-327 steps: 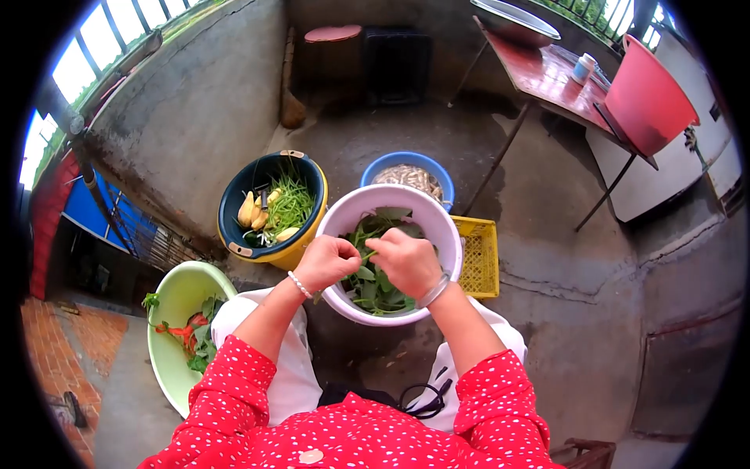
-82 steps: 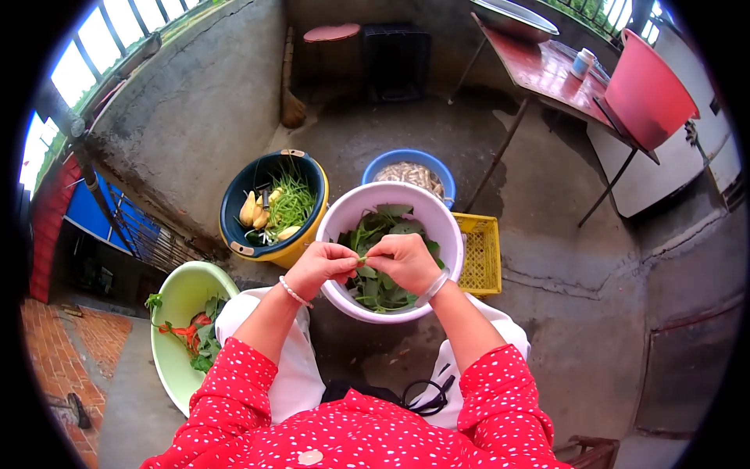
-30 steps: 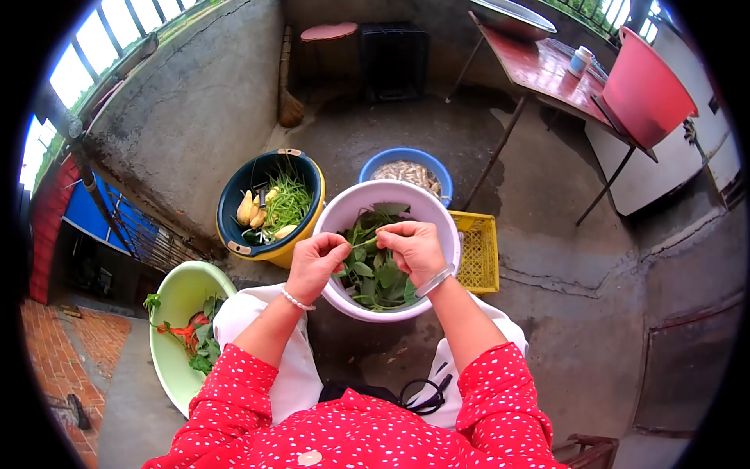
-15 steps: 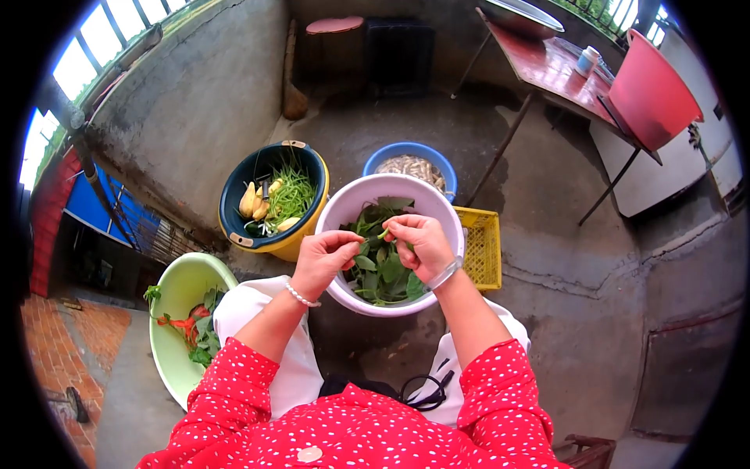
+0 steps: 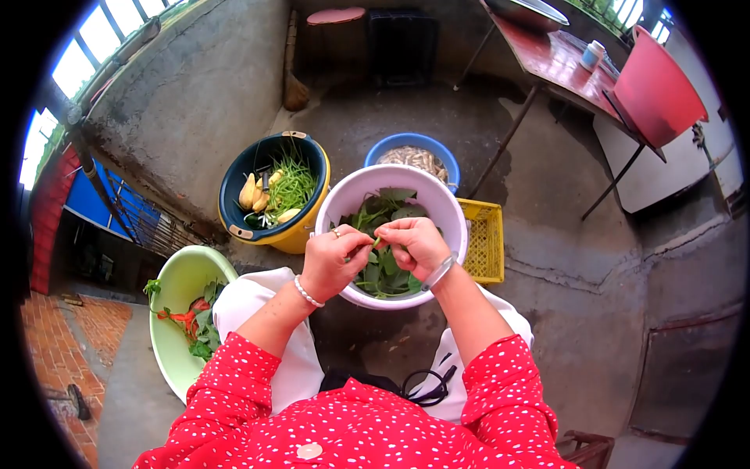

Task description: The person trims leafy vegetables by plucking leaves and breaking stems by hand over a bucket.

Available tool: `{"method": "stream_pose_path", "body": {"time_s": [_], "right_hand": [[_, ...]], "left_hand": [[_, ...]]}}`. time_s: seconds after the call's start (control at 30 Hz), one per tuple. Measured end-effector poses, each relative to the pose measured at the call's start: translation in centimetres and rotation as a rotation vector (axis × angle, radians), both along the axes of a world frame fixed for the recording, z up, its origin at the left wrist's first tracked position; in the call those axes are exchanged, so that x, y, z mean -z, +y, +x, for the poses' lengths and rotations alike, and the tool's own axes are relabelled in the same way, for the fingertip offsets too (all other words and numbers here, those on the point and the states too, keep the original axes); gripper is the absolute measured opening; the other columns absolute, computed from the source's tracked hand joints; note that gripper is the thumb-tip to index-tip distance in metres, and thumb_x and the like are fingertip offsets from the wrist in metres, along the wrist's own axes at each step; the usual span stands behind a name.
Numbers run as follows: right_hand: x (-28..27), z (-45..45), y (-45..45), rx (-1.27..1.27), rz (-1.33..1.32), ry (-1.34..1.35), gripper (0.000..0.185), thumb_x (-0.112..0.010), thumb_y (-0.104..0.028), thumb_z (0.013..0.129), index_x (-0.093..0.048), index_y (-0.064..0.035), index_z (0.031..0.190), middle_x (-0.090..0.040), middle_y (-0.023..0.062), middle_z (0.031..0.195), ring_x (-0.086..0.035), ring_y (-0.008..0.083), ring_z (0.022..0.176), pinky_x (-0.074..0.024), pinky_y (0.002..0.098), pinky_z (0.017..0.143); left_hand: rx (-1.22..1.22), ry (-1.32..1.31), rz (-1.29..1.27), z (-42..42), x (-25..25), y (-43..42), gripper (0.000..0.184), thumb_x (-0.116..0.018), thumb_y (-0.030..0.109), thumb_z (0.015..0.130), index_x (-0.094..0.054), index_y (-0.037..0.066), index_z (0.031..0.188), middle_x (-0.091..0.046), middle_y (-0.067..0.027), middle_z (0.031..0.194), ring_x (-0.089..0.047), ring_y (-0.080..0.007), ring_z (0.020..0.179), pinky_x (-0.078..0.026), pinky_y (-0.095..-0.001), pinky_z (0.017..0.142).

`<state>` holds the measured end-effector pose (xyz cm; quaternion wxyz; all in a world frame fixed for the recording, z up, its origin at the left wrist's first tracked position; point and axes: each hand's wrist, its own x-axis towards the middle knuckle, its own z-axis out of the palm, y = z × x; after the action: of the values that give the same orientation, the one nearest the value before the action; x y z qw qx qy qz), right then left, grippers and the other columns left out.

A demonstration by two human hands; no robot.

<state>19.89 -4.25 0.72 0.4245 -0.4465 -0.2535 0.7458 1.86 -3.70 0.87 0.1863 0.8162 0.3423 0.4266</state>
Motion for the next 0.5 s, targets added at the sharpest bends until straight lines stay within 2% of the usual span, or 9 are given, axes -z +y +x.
{"method": "stream_pose_path", "body": {"time_s": [0.2,0.5], "right_hand": [[0.24,-0.05,-0.21,-0.009,-0.073,0.041,0.011,-0.060,-0.006,0.081,-0.061,0.0024,0.087,-0.062,0.0095,0.071,-0.039,0.0044,0.037,-0.0246,0.0181,0.033],[-0.18,-0.59,-0.55,-0.101,-0.067,0.018,0.011,-0.061,-0.006,0.081,-0.062,0.0028,0.088,-0.060,0.0068,0.069,-0.037,0.0042,0.038,-0.0239,0.0182,0.033]], "left_hand": [[0.000,0.074,0.152,0.09,-0.26,0.13,0.007,-0.062,0.001,0.068,-0.059,0.005,0.072,-0.059,-0.0063,0.068,-0.058,-0.0223,0.055,-0.046,-0.0300,0.048],[-0.030,0.009,-0.016,-0.24,0.30,0.25,0.007,-0.060,0.000,0.070,-0.058,0.005,0.074,-0.056,-0.0088,0.067,-0.056,-0.0218,0.053,-0.045,-0.0284,0.049]]}}
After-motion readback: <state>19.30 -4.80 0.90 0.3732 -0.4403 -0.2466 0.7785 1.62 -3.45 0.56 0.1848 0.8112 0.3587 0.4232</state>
